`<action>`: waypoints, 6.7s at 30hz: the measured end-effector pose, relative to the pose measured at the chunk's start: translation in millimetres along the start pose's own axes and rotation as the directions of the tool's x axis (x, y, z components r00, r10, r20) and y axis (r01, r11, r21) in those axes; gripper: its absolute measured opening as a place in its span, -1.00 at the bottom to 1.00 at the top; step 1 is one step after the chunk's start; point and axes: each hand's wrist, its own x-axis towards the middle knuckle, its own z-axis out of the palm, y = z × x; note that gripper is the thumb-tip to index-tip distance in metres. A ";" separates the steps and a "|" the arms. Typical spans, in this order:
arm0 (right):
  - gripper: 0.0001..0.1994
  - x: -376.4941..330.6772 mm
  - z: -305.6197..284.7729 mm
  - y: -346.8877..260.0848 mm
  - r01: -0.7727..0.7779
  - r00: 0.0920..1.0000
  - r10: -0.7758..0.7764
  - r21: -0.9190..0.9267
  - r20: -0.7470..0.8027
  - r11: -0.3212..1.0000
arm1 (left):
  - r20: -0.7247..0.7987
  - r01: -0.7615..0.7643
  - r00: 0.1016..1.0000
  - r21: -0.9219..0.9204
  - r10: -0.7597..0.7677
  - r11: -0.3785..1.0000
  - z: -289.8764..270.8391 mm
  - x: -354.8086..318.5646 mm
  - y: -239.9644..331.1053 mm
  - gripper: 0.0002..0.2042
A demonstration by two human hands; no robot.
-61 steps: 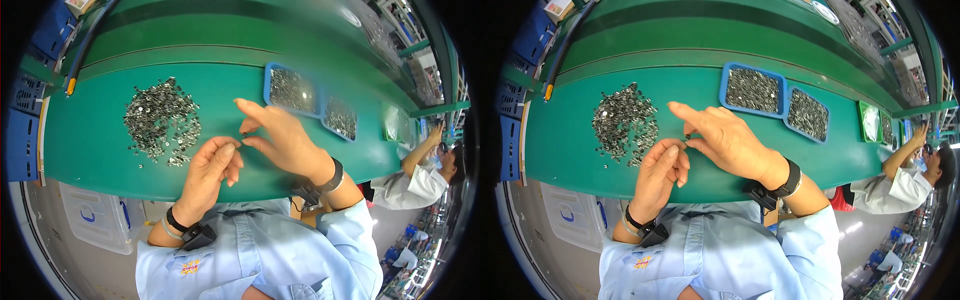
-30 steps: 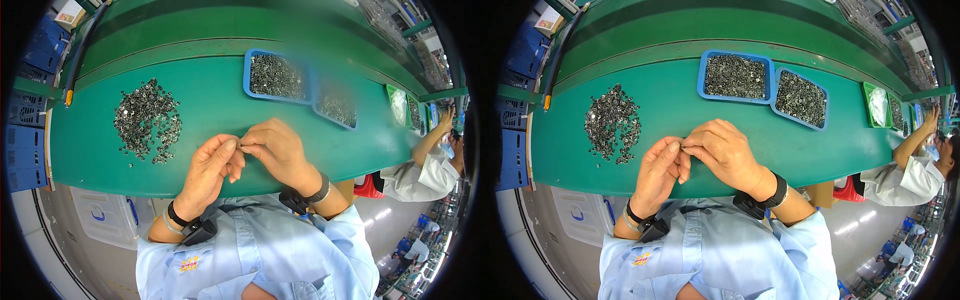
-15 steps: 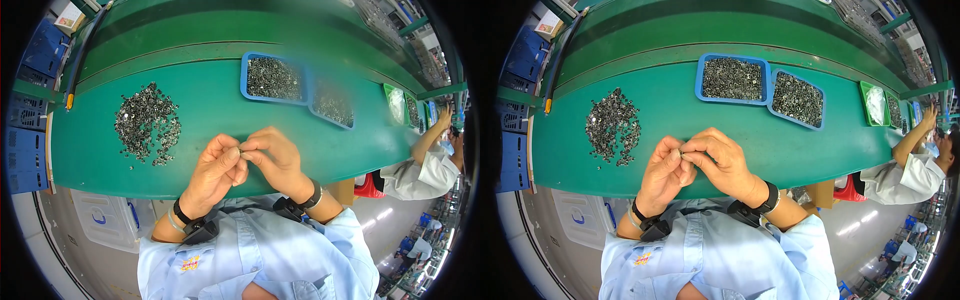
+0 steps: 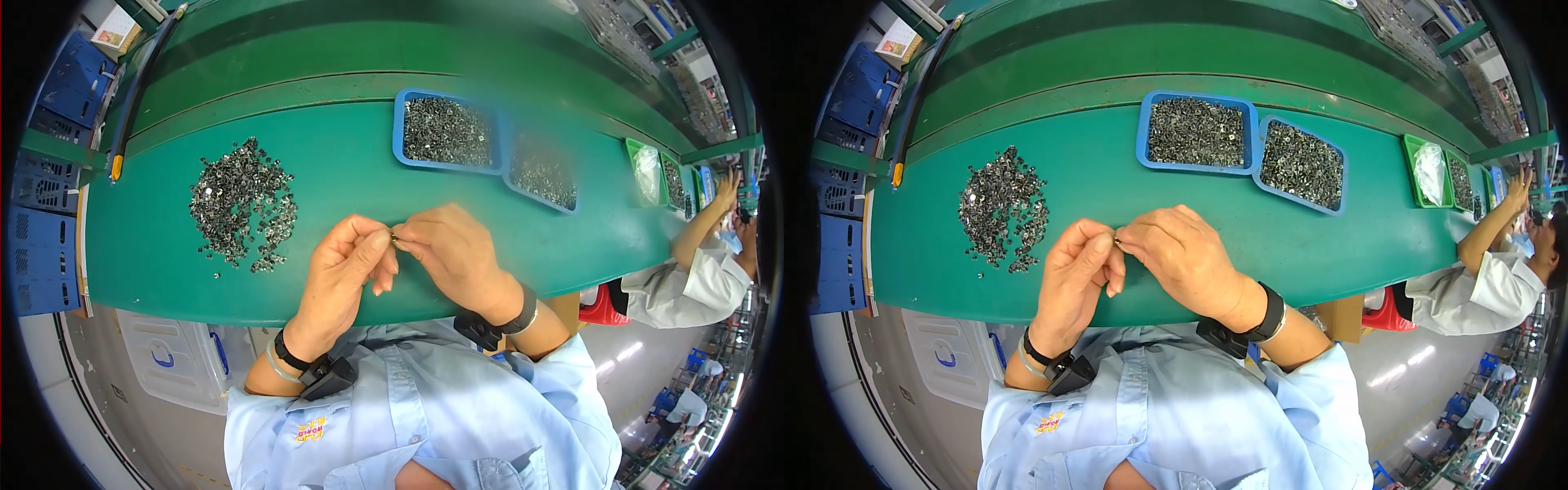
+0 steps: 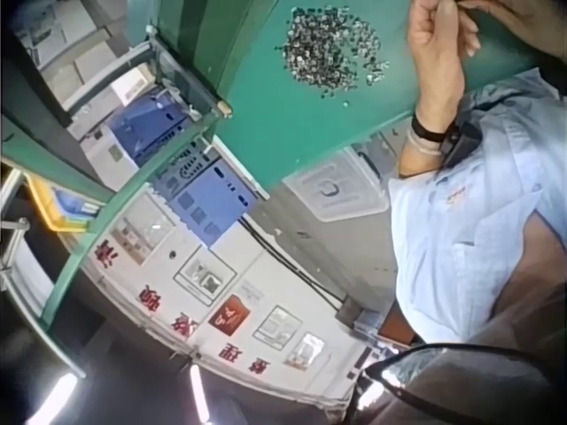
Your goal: The person picks up a small metal component from a pile, joins it with another piece, and places the assembled unit into a blue tray.
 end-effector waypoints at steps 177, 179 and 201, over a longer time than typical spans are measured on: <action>-0.88 -5.2 11.5 2.1 -0.150 0.980 0.196 0.504 -0.040 0.851 | 0.119 0.102 0.989 -0.161 -0.083 0.982 1.4 -2.5 7.2 -0.80; -0.88 -6.6 11.0 2.1 -0.169 0.978 0.210 0.526 -0.019 0.833 | 0.128 0.105 0.988 -0.172 -0.084 0.979 1.3 -2.0 7.8 -0.80; -0.89 69.7 -12.0 57.5 -0.230 0.972 0.212 -0.241 -0.097 0.943 | 0.036 0.152 0.988 -0.248 -0.147 0.957 -32.3 -24.0 -0.2 -0.87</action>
